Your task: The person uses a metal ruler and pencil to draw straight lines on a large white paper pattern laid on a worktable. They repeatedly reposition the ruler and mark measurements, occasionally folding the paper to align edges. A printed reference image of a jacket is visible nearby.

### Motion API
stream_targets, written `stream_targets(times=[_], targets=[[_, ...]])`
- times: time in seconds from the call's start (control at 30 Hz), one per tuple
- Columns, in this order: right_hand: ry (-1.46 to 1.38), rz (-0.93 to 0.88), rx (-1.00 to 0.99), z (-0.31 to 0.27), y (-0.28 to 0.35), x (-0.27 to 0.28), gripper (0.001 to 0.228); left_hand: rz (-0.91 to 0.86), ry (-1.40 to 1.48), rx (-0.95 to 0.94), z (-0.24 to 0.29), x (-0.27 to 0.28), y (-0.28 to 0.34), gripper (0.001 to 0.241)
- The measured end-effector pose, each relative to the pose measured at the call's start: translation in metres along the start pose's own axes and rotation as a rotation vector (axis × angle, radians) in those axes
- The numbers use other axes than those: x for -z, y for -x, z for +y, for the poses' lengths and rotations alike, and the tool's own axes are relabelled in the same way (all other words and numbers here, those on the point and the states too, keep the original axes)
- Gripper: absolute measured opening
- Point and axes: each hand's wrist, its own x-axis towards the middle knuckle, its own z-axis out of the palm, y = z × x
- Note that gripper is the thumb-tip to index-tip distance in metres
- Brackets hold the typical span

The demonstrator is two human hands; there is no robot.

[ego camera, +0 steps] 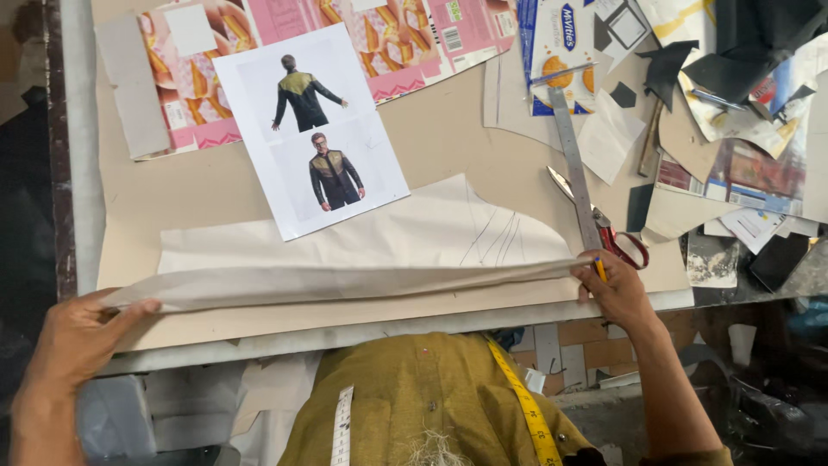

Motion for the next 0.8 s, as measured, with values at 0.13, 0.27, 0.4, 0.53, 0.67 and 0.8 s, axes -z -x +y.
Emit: stream_targets(times=[0.13,0.27,0.4,0.53,0.67,0.8], targets=[[-0.085,0.171,-0.081,-0.015,-0.006,-0.001,0.033,0.146,0.033,-0.001,-0.013,-0.019,-0.007,0.035],[-0.178,0.184,-0.244,-0.027,-0.006,-0.007,0.032,0.109,0.350,0.020,-0.014,-0.028,-0.012,0.037],[-0.049,0.221,-0.169,-0.048,-0.006,-0.022,0.026,0.213,-0.016,-0.057,-0.006,-0.038,-0.008,0.046],[0.070,0.271,-0.105,-0.066,-0.011,-0.032,0.030,0.299,-0.177,-0.117,0.013,-0.046,0.001,0.049],[0.027,0.324,-0.101,-0.076,-0.018,-0.029,0.032,0.271,0.032,-0.048,0.029,-0.042,0.017,0.035],[0.013,0.183,-0.222,-0.074,-0.026,-0.017,0.028,0.213,0.281,0.080,0.035,-0.040,0.019,0.030]])
